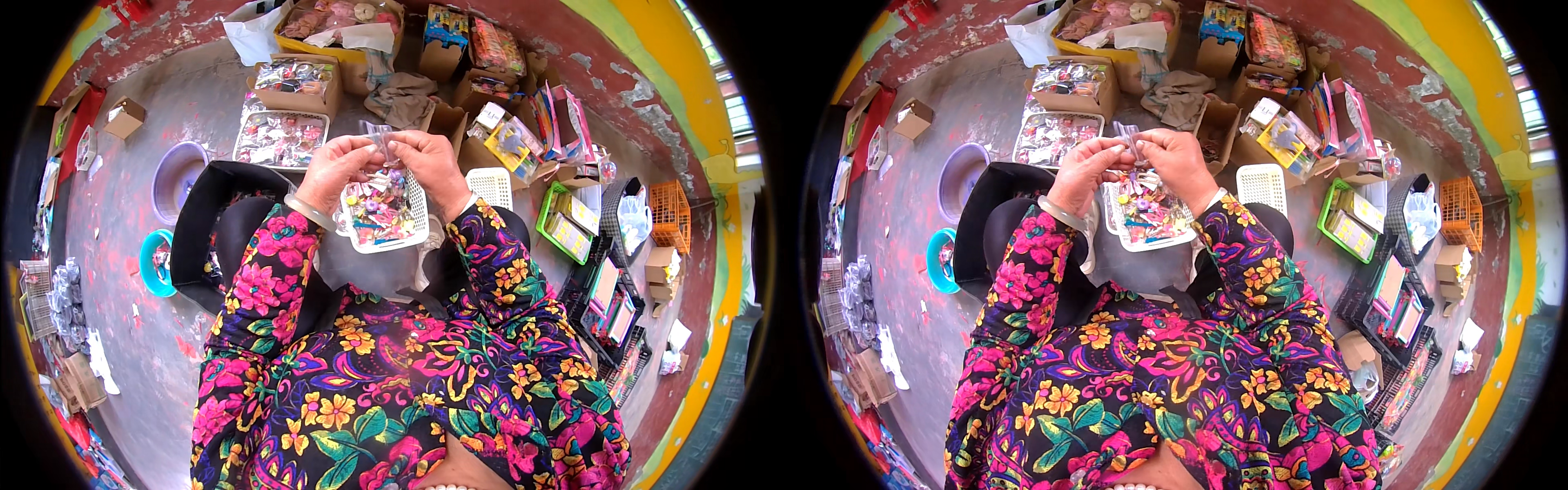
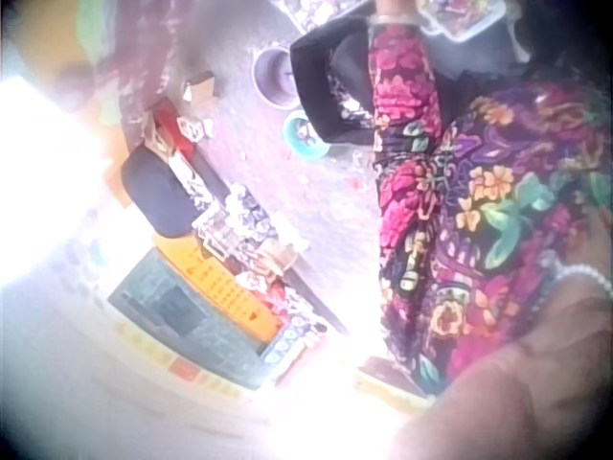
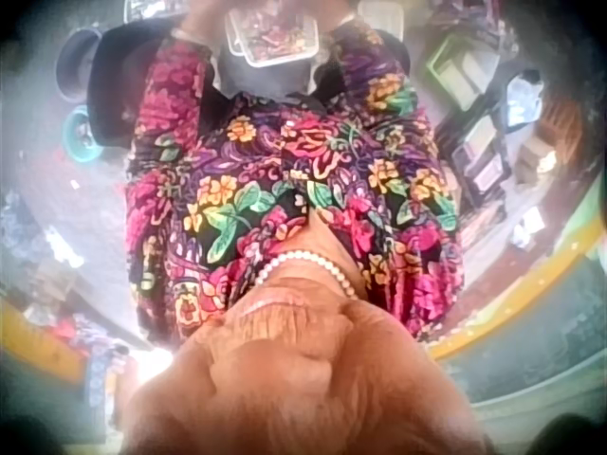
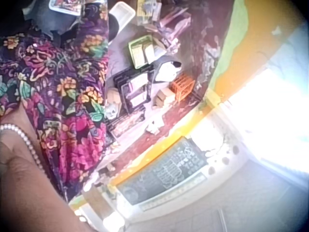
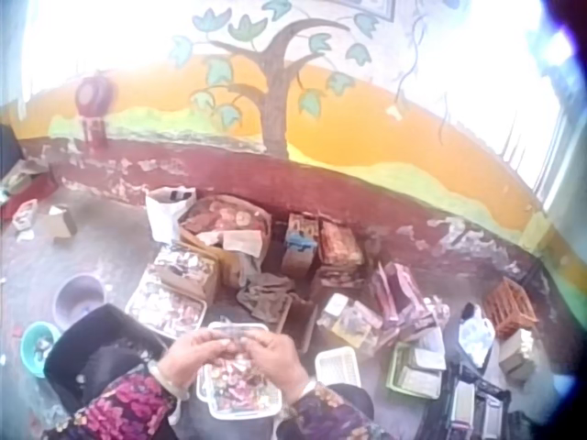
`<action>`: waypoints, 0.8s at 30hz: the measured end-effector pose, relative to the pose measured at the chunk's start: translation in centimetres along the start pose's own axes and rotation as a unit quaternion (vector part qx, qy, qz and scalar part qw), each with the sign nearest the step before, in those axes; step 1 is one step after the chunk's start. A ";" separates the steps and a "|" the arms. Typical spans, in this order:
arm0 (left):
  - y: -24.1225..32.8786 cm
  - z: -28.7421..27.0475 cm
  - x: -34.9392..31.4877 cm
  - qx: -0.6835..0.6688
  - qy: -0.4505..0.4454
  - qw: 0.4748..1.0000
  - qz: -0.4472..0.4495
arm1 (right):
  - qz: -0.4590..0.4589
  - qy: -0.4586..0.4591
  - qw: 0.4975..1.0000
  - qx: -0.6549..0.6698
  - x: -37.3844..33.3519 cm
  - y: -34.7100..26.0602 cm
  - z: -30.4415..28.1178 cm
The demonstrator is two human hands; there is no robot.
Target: The person sits on the floor and sorts small colorful craft items from a white basket into small clear plastic bags. They pick up items, place them into bags, and seal the bags one by one.
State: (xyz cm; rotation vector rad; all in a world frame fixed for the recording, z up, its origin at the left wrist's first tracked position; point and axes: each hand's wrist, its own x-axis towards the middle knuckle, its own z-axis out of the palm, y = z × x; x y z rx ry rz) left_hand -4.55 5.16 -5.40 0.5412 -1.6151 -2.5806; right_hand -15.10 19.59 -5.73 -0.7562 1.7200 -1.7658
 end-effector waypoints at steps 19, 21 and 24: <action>0.8 0.0 -0.7 -0.046 0.058 0.997 0.038 | 0.131 -0.008 0.974 0.187 0.0 -2.4 -1.3; 1.0 0.0 -0.9 -0.045 0.061 0.997 0.034 | 0.127 -0.018 0.974 0.188 0.0 -2.6 -1.1; 1.0 0.0 -0.9 -0.041 0.061 0.997 0.033 | 0.119 -0.018 0.976 0.182 0.0 -2.6 -1.0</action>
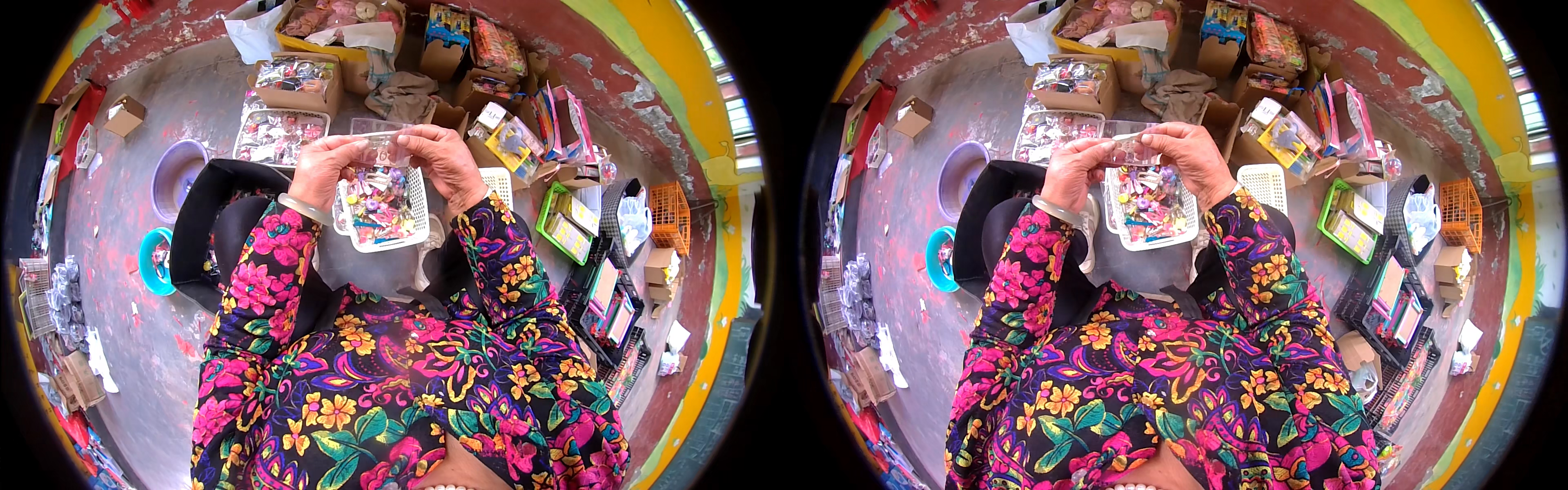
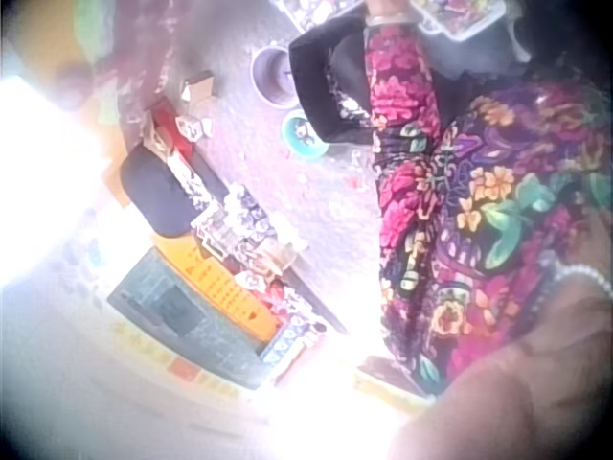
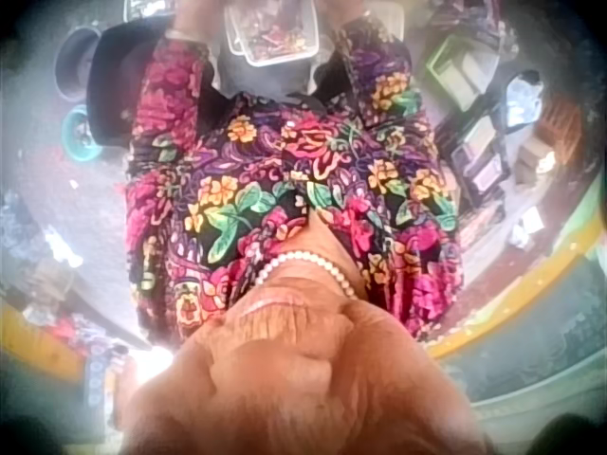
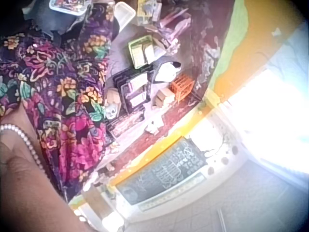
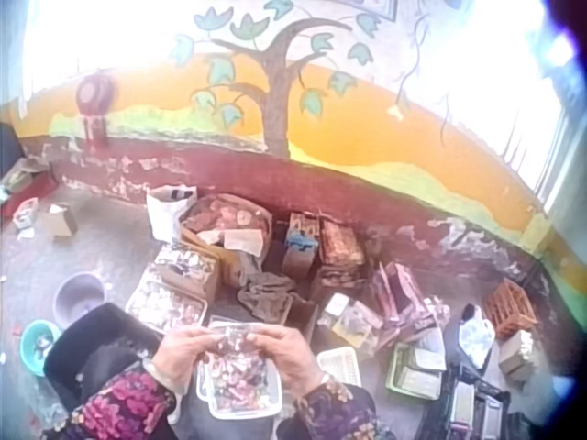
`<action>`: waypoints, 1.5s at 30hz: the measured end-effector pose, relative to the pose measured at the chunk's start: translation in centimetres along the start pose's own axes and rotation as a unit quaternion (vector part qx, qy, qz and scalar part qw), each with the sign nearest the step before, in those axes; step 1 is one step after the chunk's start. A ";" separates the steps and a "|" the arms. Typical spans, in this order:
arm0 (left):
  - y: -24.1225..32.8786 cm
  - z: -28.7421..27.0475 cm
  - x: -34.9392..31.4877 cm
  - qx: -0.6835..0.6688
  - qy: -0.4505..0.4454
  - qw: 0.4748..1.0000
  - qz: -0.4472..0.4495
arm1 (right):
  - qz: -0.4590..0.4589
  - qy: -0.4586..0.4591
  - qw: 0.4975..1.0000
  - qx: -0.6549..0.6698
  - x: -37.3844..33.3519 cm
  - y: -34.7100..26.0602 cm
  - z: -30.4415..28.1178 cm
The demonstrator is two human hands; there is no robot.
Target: The person sits on the floor and sorts small colorful craft items from a white basket into small clear plastic bags. They pick up items, place them into bags, and seal the bags one by one.
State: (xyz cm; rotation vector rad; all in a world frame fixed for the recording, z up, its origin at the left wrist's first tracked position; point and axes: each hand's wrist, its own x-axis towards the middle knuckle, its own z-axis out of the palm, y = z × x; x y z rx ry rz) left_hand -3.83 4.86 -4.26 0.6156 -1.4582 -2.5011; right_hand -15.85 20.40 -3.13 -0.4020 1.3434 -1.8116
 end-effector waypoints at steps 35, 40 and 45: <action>-2.9 0.5 1.0 0.137 0.015 0.980 0.140 | -0.397 0.113 0.775 -0.478 -0.1 1.4 1.6; -2.7 1.2 1.1 0.093 -0.047 0.988 0.113 | -0.410 0.074 0.747 -0.518 -0.6 1.4 2.2; -2.7 1.0 1.0 0.049 -0.046 0.991 0.118 | -0.382 0.034 0.789 -0.479 -0.5 1.3 2.2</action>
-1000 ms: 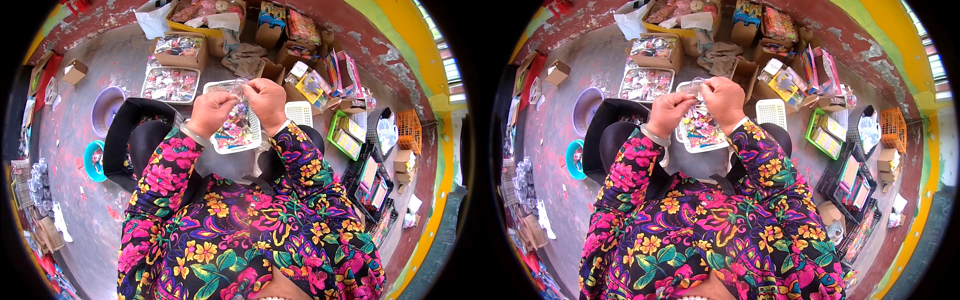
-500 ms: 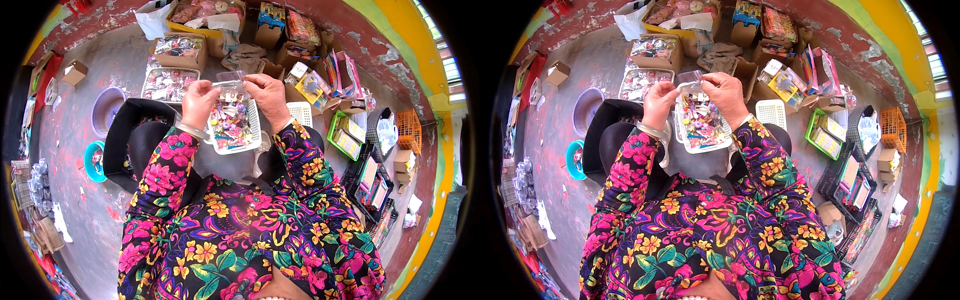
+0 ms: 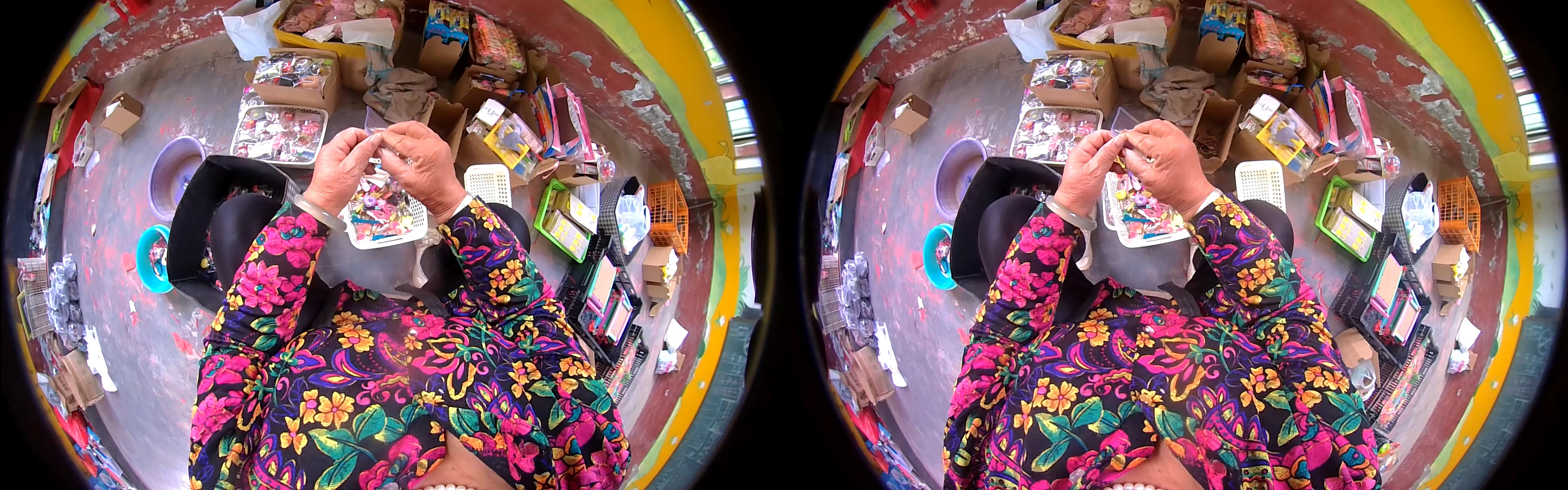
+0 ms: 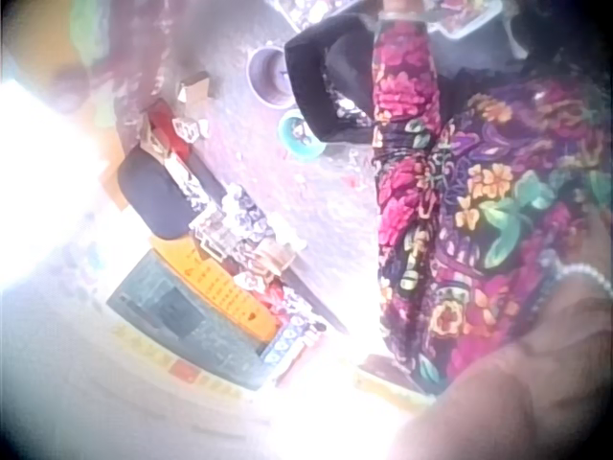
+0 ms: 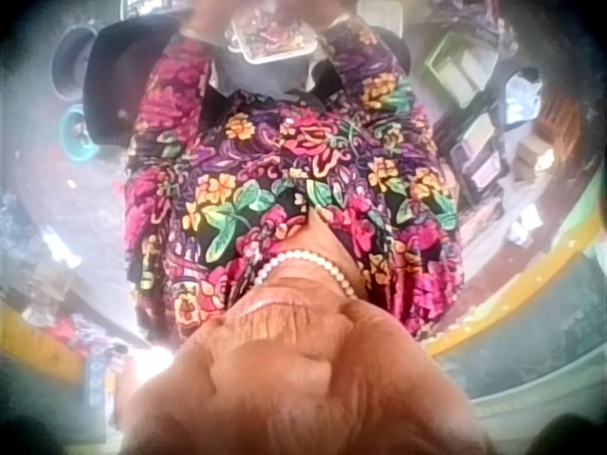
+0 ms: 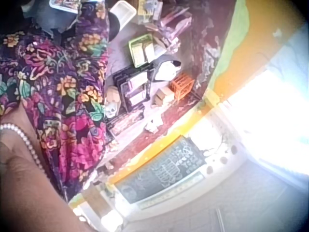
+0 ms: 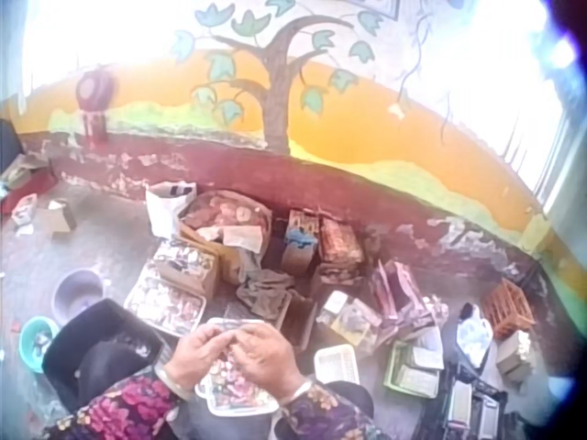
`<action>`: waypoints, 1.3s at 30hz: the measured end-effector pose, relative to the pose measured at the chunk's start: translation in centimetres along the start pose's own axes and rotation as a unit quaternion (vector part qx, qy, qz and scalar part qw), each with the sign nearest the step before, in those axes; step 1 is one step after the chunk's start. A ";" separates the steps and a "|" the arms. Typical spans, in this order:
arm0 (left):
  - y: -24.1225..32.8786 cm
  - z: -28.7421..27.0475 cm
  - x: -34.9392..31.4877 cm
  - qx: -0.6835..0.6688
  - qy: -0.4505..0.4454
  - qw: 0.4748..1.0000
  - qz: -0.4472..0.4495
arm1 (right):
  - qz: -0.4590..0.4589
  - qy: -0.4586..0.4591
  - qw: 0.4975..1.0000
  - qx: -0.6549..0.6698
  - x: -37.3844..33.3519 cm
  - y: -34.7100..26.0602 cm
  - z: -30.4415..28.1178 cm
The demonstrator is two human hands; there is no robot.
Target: The person sits on the floor and sorts small colorful craft items from a white basket into small clear plastic bags. They pick up items, place them into bags, and seal the bags one by one.
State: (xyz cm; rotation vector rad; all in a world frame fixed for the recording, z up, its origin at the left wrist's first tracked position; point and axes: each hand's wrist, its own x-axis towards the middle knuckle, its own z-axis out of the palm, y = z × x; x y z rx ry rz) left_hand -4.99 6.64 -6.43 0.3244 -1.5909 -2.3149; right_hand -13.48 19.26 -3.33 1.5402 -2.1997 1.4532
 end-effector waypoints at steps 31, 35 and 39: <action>0.8 -1.0 -0.2 -0.029 0.021 0.997 -0.071 | 0.351 0.254 0.857 0.280 -4.4 8.5 -13.4; 1.1 0.0 -0.1 -0.027 -0.005 0.995 -0.095 | 0.454 0.311 0.820 0.159 -15.3 14.7 -16.0; 0.8 0.6 -0.1 -0.019 -0.008 0.991 -0.130 | 0.537 0.312 0.741 0.256 -27.2 18.8 -14.6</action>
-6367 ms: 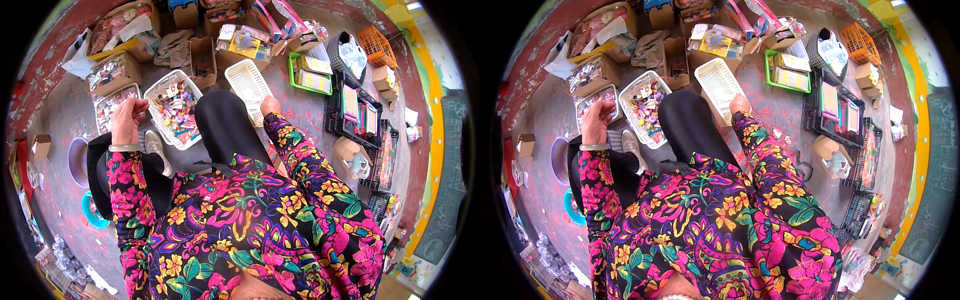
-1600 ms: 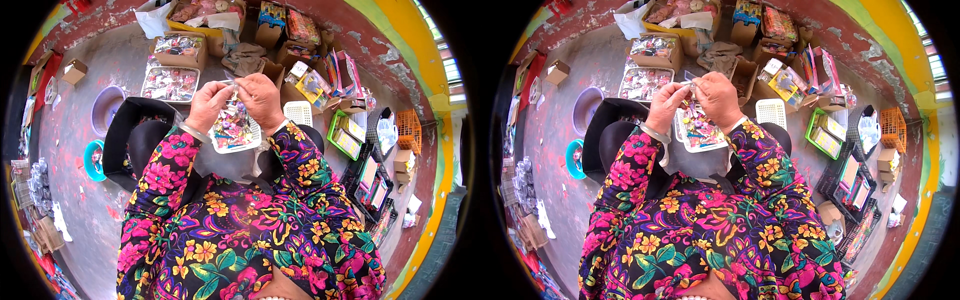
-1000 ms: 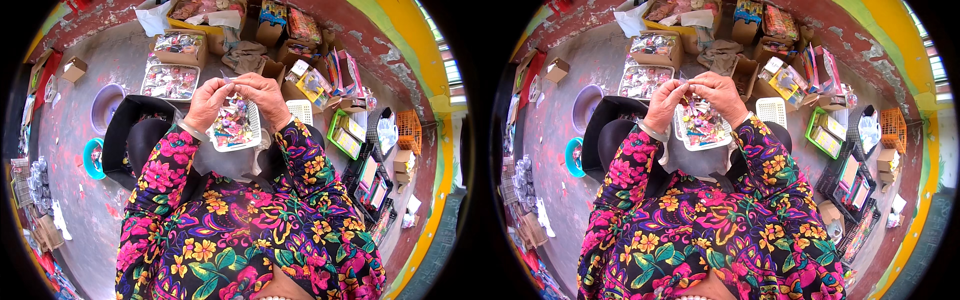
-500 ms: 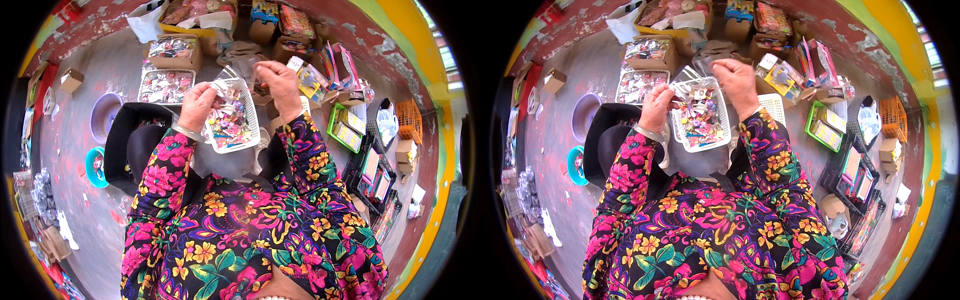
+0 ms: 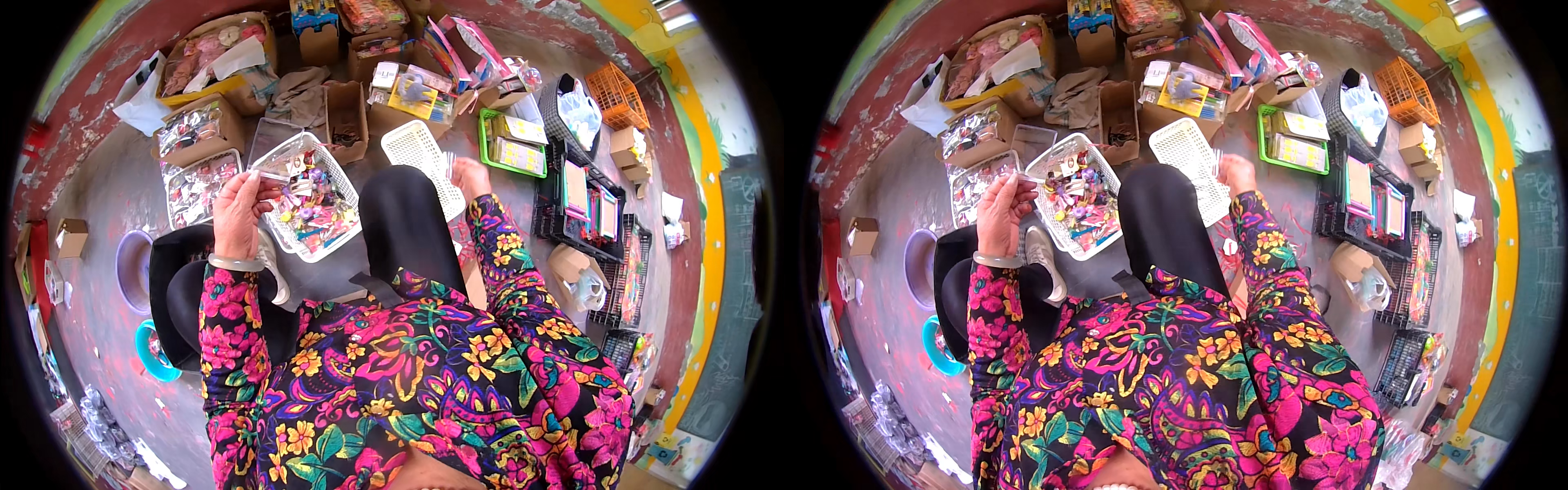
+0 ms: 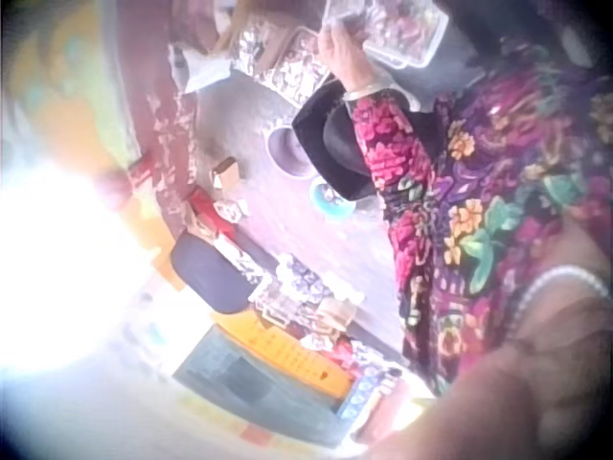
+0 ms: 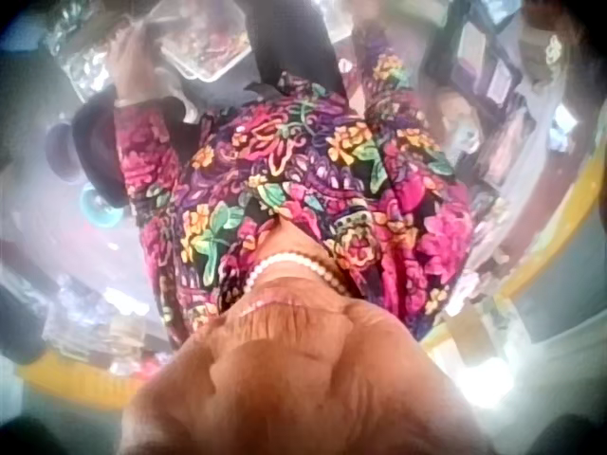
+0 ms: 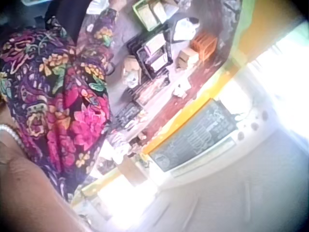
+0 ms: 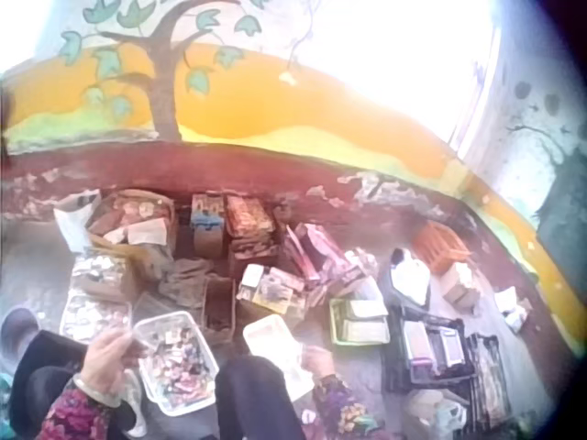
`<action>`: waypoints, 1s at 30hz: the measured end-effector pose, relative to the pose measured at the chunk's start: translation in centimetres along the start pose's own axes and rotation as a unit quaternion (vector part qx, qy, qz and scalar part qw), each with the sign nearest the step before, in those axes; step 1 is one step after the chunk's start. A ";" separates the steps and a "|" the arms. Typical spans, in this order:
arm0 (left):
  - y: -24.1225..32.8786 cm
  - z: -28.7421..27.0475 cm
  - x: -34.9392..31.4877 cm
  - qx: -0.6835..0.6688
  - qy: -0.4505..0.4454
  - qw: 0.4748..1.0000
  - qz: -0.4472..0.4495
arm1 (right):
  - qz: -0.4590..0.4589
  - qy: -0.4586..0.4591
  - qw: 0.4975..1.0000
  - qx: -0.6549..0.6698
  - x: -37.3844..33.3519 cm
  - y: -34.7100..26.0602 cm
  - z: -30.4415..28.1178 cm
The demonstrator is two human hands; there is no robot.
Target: The person sits on the floor and sorts small colorful craft items from a white basket into small clear plastic bags. They pick up items, place them into bags, and seal the bags one by one.
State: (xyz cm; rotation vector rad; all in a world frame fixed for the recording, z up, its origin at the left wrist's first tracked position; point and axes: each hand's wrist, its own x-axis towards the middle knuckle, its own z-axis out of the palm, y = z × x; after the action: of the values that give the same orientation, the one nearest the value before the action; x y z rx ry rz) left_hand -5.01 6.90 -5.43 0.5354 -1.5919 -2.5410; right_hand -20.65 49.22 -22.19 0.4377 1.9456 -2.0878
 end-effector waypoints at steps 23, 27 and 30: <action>-0.2 -1.0 0.4 -0.009 0.058 0.998 0.015 | -0.569 -0.241 0.683 -0.390 -14.9 -13.3 31.0; -0.5 -0.7 0.3 0.035 0.075 0.996 0.021 | -0.543 -0.239 0.694 -0.409 -14.4 -11.0 31.2; -0.9 -0.6 0.7 0.057 0.072 0.995 0.038 | -0.474 -0.269 0.764 -0.345 -13.2 -10.7 31.1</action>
State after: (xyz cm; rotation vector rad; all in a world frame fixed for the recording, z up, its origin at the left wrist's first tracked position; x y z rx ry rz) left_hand -5.31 6.60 -6.68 0.6410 -1.6792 -2.3114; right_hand -14.05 18.76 -5.32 -1.3874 2.5179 -1.3221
